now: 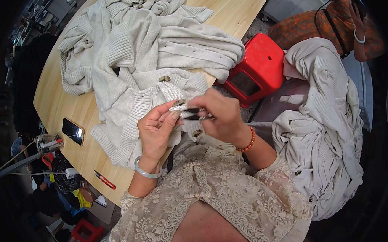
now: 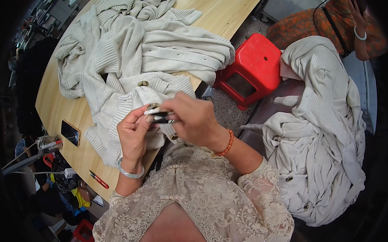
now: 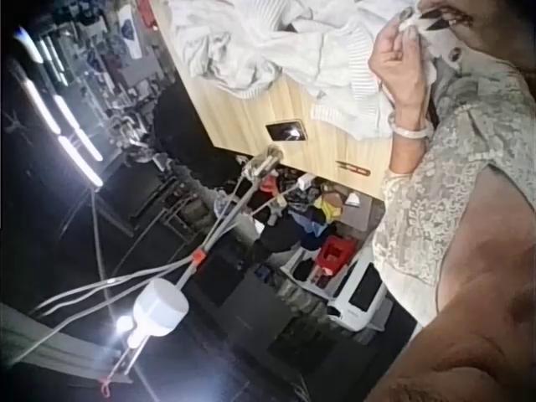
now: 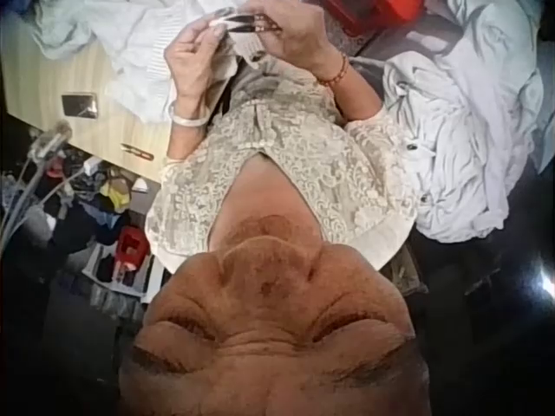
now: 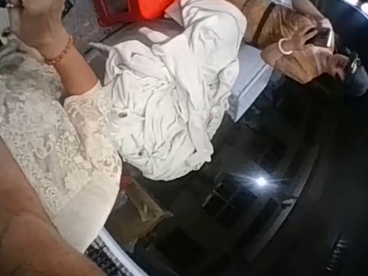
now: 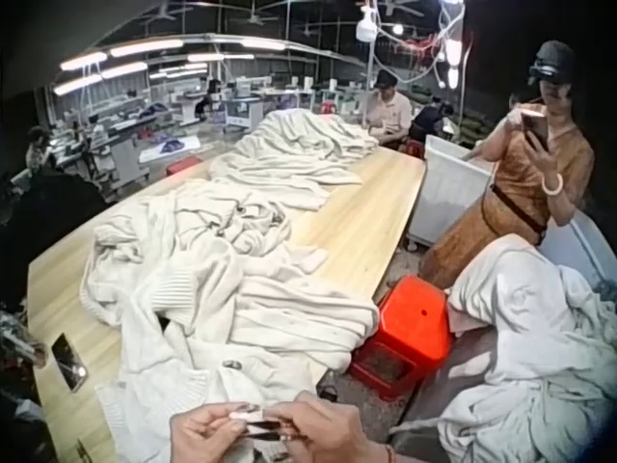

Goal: Inspecting sweaters and trimming loose threads near buttons using snips.

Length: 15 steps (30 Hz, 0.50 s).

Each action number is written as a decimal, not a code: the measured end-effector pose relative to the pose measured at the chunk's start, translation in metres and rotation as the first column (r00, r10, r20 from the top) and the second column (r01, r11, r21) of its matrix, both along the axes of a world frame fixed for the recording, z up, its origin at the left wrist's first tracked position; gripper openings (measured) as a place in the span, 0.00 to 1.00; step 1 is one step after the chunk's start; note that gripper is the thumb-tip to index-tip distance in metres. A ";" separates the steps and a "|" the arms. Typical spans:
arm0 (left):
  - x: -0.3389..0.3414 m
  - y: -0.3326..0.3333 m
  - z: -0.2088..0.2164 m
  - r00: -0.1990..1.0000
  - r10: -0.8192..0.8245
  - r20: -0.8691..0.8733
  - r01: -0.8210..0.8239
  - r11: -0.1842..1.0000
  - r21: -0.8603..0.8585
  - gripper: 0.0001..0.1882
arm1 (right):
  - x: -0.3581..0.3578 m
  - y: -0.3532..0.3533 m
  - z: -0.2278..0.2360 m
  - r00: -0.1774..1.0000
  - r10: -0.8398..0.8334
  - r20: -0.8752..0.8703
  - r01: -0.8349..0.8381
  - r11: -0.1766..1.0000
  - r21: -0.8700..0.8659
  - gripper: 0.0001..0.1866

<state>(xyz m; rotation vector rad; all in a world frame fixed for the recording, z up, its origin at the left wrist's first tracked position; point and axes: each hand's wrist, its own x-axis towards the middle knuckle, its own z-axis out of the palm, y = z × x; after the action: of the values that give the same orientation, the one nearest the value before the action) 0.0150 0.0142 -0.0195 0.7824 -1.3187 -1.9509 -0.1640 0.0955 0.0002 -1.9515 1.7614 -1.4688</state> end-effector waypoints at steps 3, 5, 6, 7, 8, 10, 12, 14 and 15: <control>0.003 -0.003 -0.005 1.000 0.029 -0.007 -0.029 1.000 -0.009 0.17 | -0.015 -0.004 -0.018 0.916 -0.249 0.314 0.240 0.968 0.068 0.07; 0.003 -0.004 -0.007 0.999 0.046 -0.028 -0.045 0.999 0.008 0.17 | -0.028 -0.003 -0.016 0.789 -0.276 0.548 0.195 0.959 0.204 0.04; 0.003 -0.005 -0.007 0.997 0.059 -0.045 -0.058 0.998 0.025 0.17 | -0.032 -0.003 -0.021 0.807 -0.261 0.529 0.191 0.964 0.183 0.05; 0.002 -0.005 -0.006 0.997 0.057 -0.046 -0.056 0.998 0.024 0.17 | -0.032 -0.001 -0.024 0.853 -0.227 0.470 0.171 0.972 0.159 0.04; 0.002 -0.004 -0.004 0.997 0.052 -0.048 -0.051 0.998 0.025 0.17 | -0.032 0.000 -0.026 0.893 -0.193 0.407 0.149 0.979 0.137 0.04; 0.002 -0.003 -0.005 0.997 0.055 -0.050 -0.054 0.998 0.030 0.16 | -0.021 0.006 -0.012 0.916 -0.114 0.386 0.034 0.977 0.208 0.03; 0.001 -0.002 -0.006 0.996 0.081 -0.038 -0.081 0.997 0.012 0.16 | -0.014 0.007 -0.005 0.905 -0.055 0.422 -0.025 0.983 0.182 0.03; 0.001 -0.002 -0.006 0.996 0.080 -0.049 -0.079 0.997 0.008 0.16 | -0.018 0.005 -0.006 0.869 -0.027 0.495 -0.052 0.988 0.146 0.03; 0.001 -0.003 -0.006 0.995 0.079 -0.059 -0.079 0.997 0.003 0.16 | -0.022 0.004 -0.007 0.826 0.003 0.563 -0.077 0.991 0.107 0.03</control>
<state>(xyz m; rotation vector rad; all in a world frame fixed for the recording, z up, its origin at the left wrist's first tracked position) 0.0164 0.0109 -0.0256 0.7592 -1.2344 -1.8980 -0.1858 0.0990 -0.0067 -1.2886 1.4833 -1.6484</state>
